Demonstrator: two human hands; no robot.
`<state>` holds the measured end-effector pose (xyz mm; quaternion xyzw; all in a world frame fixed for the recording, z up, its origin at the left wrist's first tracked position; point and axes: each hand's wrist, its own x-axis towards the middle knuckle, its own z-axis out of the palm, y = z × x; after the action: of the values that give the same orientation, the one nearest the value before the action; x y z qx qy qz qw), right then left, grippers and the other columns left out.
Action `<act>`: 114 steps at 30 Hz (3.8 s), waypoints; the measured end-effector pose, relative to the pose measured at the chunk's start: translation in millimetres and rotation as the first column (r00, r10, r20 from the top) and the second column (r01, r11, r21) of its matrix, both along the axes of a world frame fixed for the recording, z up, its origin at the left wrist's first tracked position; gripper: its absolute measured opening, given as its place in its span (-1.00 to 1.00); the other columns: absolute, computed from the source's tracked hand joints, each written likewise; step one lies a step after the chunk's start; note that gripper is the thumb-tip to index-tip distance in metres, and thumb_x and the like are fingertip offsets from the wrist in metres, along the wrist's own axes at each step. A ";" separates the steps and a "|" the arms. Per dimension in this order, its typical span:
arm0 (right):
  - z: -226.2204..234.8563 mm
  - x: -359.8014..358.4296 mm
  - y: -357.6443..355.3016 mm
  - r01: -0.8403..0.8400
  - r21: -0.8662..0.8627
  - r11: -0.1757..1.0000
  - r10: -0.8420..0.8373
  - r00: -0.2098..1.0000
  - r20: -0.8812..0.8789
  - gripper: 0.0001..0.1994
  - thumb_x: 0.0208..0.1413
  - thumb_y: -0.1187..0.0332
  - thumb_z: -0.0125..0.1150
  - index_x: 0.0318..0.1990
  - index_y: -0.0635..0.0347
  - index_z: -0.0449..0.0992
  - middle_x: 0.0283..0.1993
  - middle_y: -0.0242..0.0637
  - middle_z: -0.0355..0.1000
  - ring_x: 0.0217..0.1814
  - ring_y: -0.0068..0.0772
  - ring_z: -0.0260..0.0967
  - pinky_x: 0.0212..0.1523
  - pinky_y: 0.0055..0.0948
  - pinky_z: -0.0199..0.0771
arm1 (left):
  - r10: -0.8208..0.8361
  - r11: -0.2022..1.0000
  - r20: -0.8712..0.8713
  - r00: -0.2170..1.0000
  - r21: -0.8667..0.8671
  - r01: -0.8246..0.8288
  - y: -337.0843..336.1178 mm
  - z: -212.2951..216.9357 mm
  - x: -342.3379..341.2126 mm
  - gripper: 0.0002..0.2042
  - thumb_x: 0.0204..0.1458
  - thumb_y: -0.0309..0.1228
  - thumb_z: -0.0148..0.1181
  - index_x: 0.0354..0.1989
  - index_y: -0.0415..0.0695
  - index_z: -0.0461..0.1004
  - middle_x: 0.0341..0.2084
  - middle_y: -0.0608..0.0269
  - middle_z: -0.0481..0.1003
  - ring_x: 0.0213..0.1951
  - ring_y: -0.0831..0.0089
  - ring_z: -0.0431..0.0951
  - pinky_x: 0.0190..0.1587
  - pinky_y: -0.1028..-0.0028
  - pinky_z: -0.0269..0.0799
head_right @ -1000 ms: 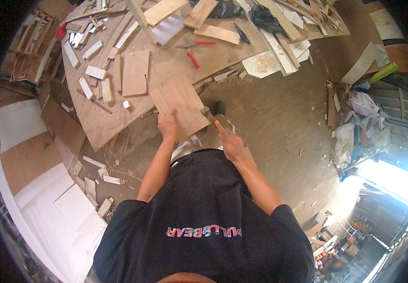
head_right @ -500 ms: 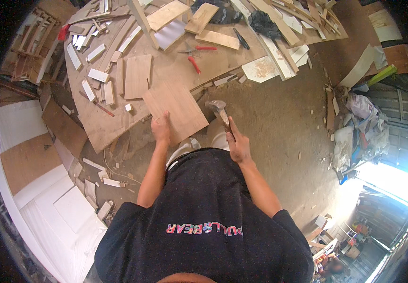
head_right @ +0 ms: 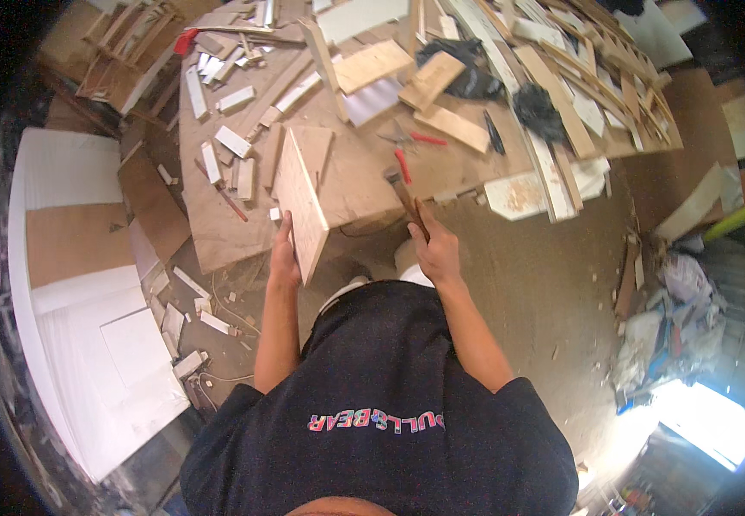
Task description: The person assembles a small wooden structure by hammering nails into wood pieces, using pliers to pull out a nail, and measuring sections with a tape measure. They then use a hand saw to cut a piece of wood.
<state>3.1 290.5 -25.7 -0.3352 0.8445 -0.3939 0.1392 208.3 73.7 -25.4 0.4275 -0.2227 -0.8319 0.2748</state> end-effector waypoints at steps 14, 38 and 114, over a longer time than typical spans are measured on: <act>-70.3 -108.5 -152.9 -0.490 0.168 0.855 0.517 0.830 -0.209 -0.61 0.19 0.33 0.24 0.18 -0.22 0.57 -0.01 -0.16 0.52 -0.08 0.00 0.54 0.00 -0.07 0.53 | 0.103 0.993 -0.244 0.964 0.076 -0.087 21.1 12.1 -40.6 -0.41 0.32 -0.09 0.03 0.40 -0.20 0.18 -0.33 0.25 0.40 -0.59 0.55 0.41 -0.63 0.55 0.28; 114.1 -93.9 -144.1 -0.432 -0.639 0.636 0.764 0.471 0.441 -0.89 0.22 0.49 0.34 -0.19 0.35 0.58 -0.29 -0.38 0.57 -0.28 -0.66 0.50 -0.23 -0.61 0.54 | 0.284 0.956 -0.206 0.937 -0.017 -0.293 44.5 18.5 -133.0 -0.51 0.41 0.02 -0.08 0.12 -0.21 0.45 -0.23 0.20 0.60 -0.29 0.43 0.63 -0.25 0.40 0.63; 199.8 -218.7 -83.5 -0.587 -0.292 0.755 0.396 0.052 0.917 -0.62 0.44 0.11 0.04 0.19 0.19 0.46 -0.25 -0.46 0.57 -0.60 -0.82 0.07 -0.62 -0.72 -0.02 | -0.038 0.316 0.342 0.939 -0.887 0.337 21.7 171.4 -170.7 -0.49 0.00 -0.80 0.15 0.19 -0.28 0.51 0.07 -0.06 0.60 0.11 0.28 0.62 0.16 0.38 0.48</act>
<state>-215.6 207.0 174.1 -0.2829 0.4427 -0.3693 0.7665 37.5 95.4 146.0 0.2671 -0.7407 -0.5152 0.3386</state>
